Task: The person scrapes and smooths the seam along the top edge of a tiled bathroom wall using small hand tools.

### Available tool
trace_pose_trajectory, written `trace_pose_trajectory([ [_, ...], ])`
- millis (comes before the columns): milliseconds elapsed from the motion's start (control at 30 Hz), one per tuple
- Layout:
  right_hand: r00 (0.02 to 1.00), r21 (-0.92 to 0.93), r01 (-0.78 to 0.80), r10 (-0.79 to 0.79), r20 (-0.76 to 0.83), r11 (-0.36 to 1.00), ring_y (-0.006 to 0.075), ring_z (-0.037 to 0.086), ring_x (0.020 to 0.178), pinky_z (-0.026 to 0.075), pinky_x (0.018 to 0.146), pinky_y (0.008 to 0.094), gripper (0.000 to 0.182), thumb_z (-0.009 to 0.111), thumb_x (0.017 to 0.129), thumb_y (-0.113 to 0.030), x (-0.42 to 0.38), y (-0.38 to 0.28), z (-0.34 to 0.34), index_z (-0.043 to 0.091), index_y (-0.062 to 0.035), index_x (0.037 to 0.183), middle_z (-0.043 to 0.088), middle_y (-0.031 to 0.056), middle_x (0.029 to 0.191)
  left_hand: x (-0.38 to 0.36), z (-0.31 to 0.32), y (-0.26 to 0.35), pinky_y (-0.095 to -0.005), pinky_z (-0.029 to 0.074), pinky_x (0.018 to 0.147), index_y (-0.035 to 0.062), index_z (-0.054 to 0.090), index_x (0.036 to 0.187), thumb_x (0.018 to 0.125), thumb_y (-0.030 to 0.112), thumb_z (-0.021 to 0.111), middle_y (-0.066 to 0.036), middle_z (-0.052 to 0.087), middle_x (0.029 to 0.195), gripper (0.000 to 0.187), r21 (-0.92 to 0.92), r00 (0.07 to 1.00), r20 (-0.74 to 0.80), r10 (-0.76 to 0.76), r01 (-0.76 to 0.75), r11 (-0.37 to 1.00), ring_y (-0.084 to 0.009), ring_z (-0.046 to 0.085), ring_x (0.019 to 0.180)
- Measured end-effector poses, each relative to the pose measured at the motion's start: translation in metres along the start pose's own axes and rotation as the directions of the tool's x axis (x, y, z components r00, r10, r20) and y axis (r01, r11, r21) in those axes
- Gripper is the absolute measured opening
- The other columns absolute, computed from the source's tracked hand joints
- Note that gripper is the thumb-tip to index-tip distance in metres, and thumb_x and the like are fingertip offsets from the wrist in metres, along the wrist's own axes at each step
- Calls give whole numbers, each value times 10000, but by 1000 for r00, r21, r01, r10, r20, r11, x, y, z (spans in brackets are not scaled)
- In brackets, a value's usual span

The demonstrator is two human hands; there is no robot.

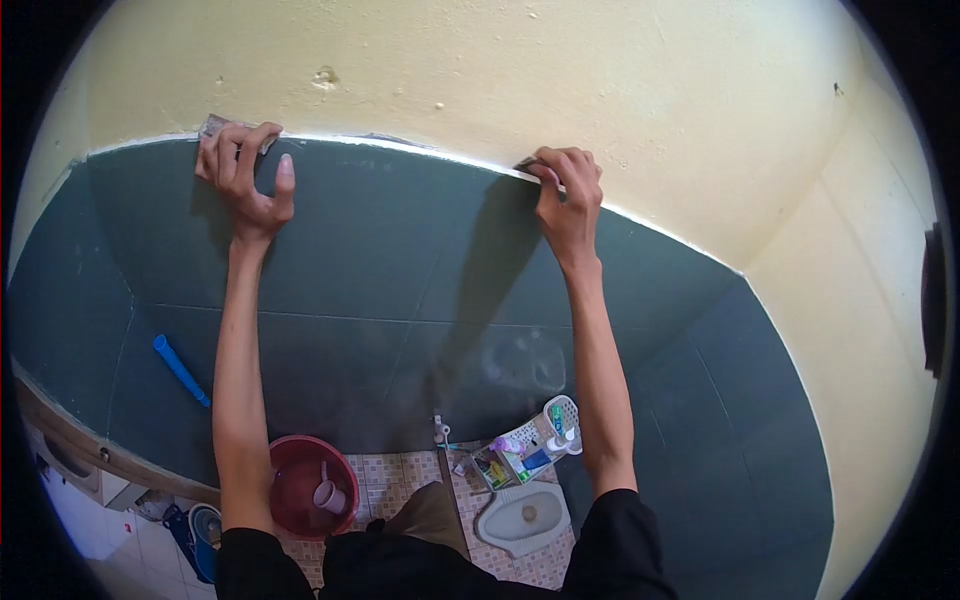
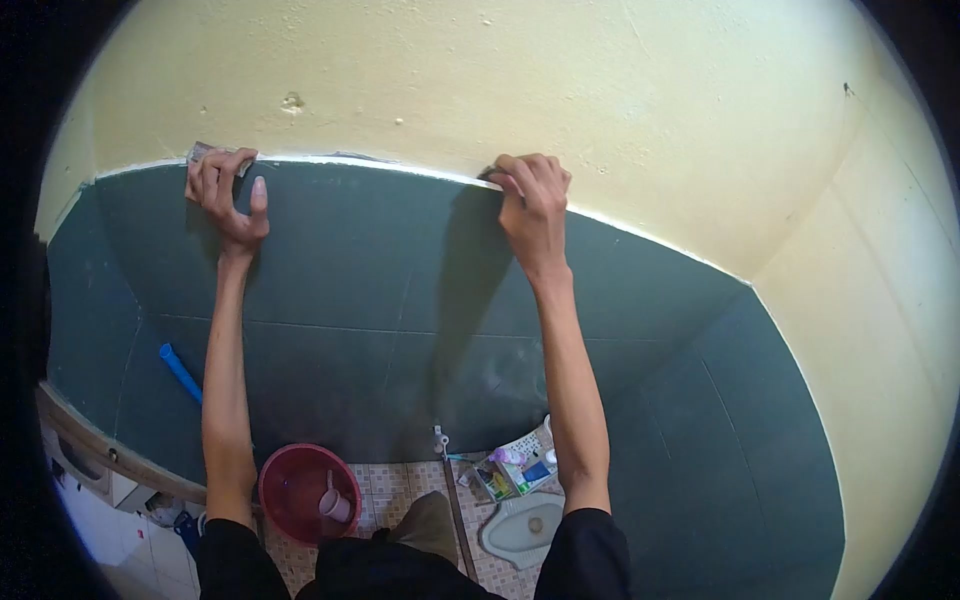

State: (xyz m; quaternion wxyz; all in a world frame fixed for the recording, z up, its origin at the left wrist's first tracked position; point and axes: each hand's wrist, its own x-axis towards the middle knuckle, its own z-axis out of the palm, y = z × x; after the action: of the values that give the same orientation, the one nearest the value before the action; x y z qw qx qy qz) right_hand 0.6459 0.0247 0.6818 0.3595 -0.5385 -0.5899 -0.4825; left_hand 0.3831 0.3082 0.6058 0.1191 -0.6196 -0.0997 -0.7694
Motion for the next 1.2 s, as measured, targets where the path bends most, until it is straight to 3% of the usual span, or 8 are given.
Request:
trace_pose_trajectory([
  [100,999,-13,33,-33,10,999,259,622,935,423,870,407,242,708,838,57,-3,-3,2,710,-96,1025,668,53,928,-2,-1,-2,-518,293,1118,146,718,1093,836,335,640,-54,577,1029,328,6,1000,20,16,-17,1000,-279,545,1104],
  [500,996,61,-90,90,1,994,268,615,912,426,835,405,221,724,849,33,-1,6,-5,728,-94,1031,673,57,922,-3,-2,-2,-499,295,1124,135,729,1101,825,325,644,-68,574,1034,346,15,1000,31,0,0,1000,-289,538,1136],
  [700,999,66,12,-15,38,998,279,640,900,474,828,399,218,715,836,62,15,-15,1,740,-70,1006,703,77,912,-1,-2,1,-501,303,1129,132,731,1102,823,308,648,-78,604,1040,340,42,1000,20,17,-18,999,-294,546,1140],
  [900,999,80,-27,25,30,996,271,639,894,465,822,393,190,730,851,31,-5,-2,7,745,-83,1002,704,61,910,-1,-1,-1,-522,308,1145,125,732,1111,840,293,637,-88,622,1031,333,24,999,18,31,-31,999,-310,562,1126],
  [1000,997,135,-68,62,47,989,249,622,965,428,882,403,171,718,872,5,-5,4,16,741,-90,1012,681,49,932,-2,0,0,-513,299,1140,131,733,1113,846,296,630,-86,619,1036,330,39,1000,19,22,-23,999,-304,559,1127],
  [1200,997,103,71,-71,-6,992,221,606,931,420,854,412,97,739,902,-77,19,-27,31,754,-122,987,647,26,874,-5,2,-4,-492,297,1121,141,740,1106,850,341,629,-71,616,1032,343,47,1000,11,22,-22,999,-285,547,1133],
])
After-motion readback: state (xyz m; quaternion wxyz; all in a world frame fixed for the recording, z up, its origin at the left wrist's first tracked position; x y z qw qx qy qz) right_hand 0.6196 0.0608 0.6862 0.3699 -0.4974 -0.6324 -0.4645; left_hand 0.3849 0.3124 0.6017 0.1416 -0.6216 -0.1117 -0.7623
